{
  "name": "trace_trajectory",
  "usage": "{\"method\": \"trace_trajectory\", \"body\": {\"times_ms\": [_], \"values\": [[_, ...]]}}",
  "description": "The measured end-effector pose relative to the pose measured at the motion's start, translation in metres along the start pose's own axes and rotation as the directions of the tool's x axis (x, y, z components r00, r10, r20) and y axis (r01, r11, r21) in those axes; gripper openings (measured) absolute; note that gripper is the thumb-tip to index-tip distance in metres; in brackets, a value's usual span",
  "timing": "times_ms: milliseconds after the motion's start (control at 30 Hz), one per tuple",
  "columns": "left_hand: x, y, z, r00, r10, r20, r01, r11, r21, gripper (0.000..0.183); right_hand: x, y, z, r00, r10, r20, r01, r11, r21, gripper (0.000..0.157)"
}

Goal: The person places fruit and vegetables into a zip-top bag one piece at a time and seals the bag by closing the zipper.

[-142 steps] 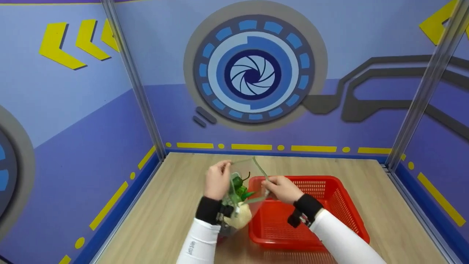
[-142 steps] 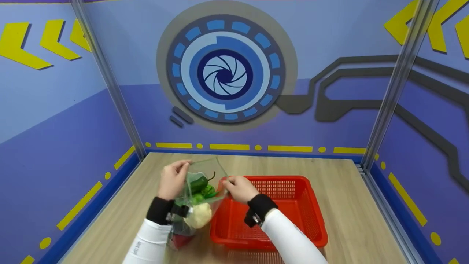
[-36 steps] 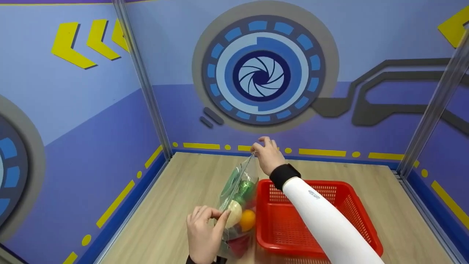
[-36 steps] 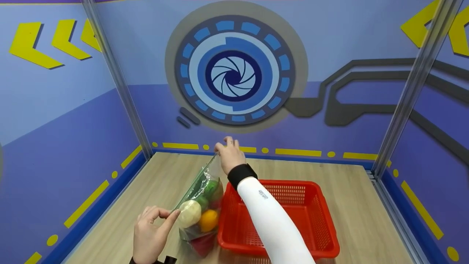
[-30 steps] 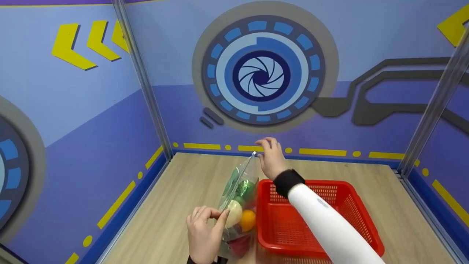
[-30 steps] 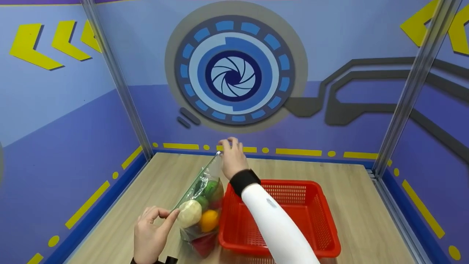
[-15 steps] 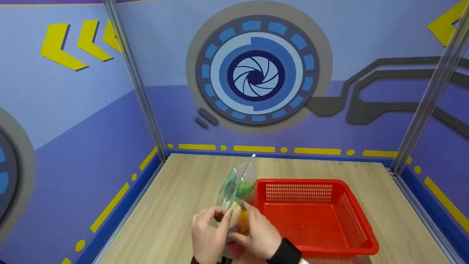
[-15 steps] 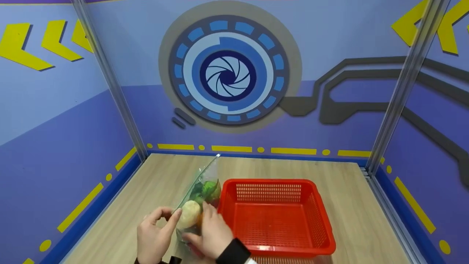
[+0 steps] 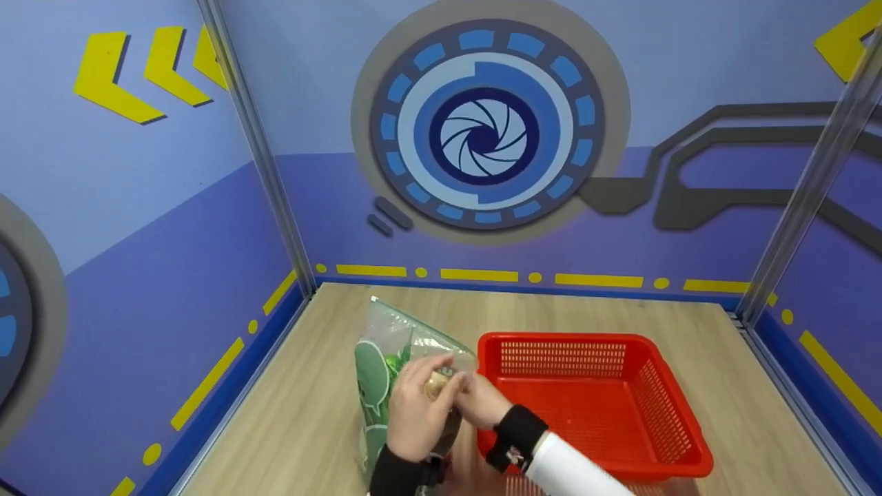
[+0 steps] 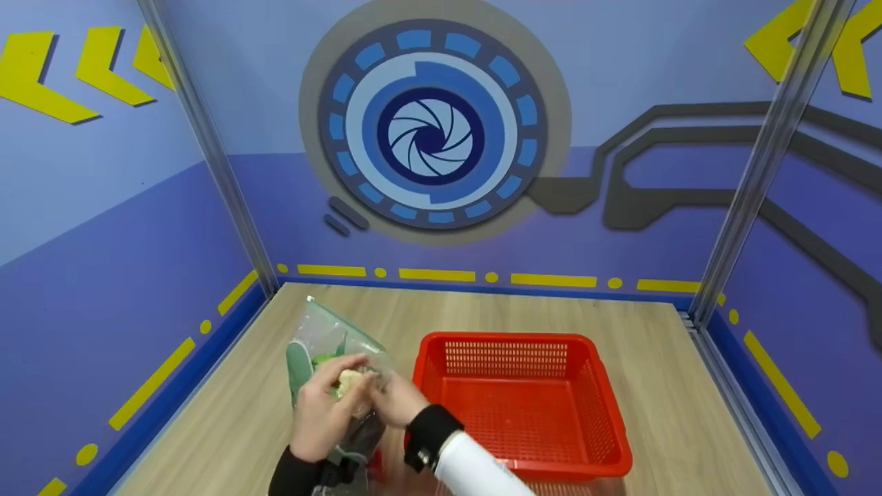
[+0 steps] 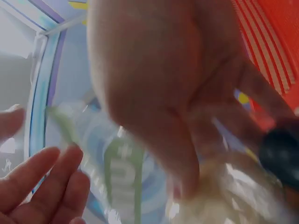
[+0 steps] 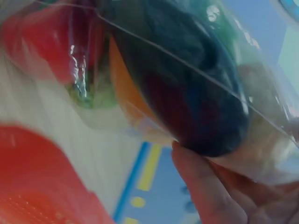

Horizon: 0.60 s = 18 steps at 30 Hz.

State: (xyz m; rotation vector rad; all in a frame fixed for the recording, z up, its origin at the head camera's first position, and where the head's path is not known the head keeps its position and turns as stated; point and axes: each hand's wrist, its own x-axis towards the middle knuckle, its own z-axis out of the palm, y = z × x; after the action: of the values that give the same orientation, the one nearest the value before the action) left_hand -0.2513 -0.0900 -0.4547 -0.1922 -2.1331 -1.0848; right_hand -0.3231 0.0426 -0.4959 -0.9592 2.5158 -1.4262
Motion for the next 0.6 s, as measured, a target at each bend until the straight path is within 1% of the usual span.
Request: {"method": "trace_trajectory", "body": {"times_ms": [33, 100, 133, 167, 233, 300, 333, 367, 400, 467, 533, 567, 600], "values": [[0.001, -0.008, -0.002, 0.999, -0.032, 0.003, 0.032, 0.999, 0.002, 0.023, 0.005, 0.003, -0.005, 0.998, 0.052, 0.03, -0.054, 0.996, 0.068, 0.04], [0.002, -0.026, -0.005, 0.994, -0.109, -0.023, 0.11, 0.994, 0.028, 0.033, 0.016, 0.01, -0.013, 0.986, 0.148, 0.083, -0.16, 0.971, 0.176, 0.05], [0.001, -0.037, -0.005, 0.985, -0.166, -0.04, 0.167, 0.985, 0.042, 0.04, 0.021, 0.013, -0.017, 0.976, 0.191, 0.103, -0.208, 0.957, 0.204, 0.05], [0.0, -0.048, -0.004, 0.973, -0.226, -0.056, 0.229, 0.972, 0.055, 0.05, 0.026, 0.017, -0.019, 0.966, 0.229, 0.12, -0.251, 0.941, 0.227, 0.047], [-0.005, -0.069, 0.001, 0.934, -0.354, -0.048, 0.357, 0.929, 0.095, 0.073, 0.036, 0.023, -0.023, 0.951, 0.282, 0.125, -0.303, 0.929, 0.213, 0.04], [-0.013, -0.087, 0.01, 0.887, -0.462, -0.008, 0.459, 0.88, 0.122, 0.092, 0.044, 0.029, -0.024, 0.945, 0.309, 0.112, -0.325, 0.926, 0.193, 0.033], [-0.017, -0.095, 0.015, 0.866, -0.5, 0.015, 0.494, 0.859, 0.133, 0.097, 0.048, 0.031, -0.023, 0.943, 0.318, 0.096, -0.331, 0.925, 0.186, 0.03], [-0.02, -0.101, 0.02, 0.855, -0.517, 0.033, 0.509, 0.85, 0.139, 0.1, 0.052, 0.033, -0.021, 0.944, 0.321, 0.074, -0.329, 0.927, 0.183, 0.029], [-0.022, -0.106, 0.024, 0.851, -0.523, 0.047, 0.513, 0.847, 0.142, 0.1, 0.055, 0.035, -0.019, 0.947, 0.32, 0.033, -0.321, 0.933, 0.163, 0.028], [-0.024, -0.112, 0.032, 0.858, -0.51, 0.05, 0.501, 0.856, 0.13, 0.096, 0.06, 0.037, -0.014, 0.947, 0.315, -0.062, -0.306, 0.944, 0.121, 0.031], [-0.024, -0.115, 0.037, 0.879, -0.476, 0.033, 0.469, 0.874, 0.124, 0.088, 0.062, 0.037, -0.01, 0.934, 0.327, -0.142, -0.317, 0.944, 0.092, 0.043], [-0.023, -0.115, 0.039, 0.887, -0.46, 0.031, 0.452, 0.881, 0.139, 0.085, 0.062, 0.036, -0.008, 0.928, 0.33, -0.173, -0.321, 0.944, 0.079, 0.05], [-0.022, -0.116, 0.04, 0.892, -0.451, 0.034, 0.441, 0.883, 0.162, 0.081, 0.062, 0.035, -0.007, 0.922, 0.335, -0.195, -0.328, 0.942, 0.069, 0.058]]}}
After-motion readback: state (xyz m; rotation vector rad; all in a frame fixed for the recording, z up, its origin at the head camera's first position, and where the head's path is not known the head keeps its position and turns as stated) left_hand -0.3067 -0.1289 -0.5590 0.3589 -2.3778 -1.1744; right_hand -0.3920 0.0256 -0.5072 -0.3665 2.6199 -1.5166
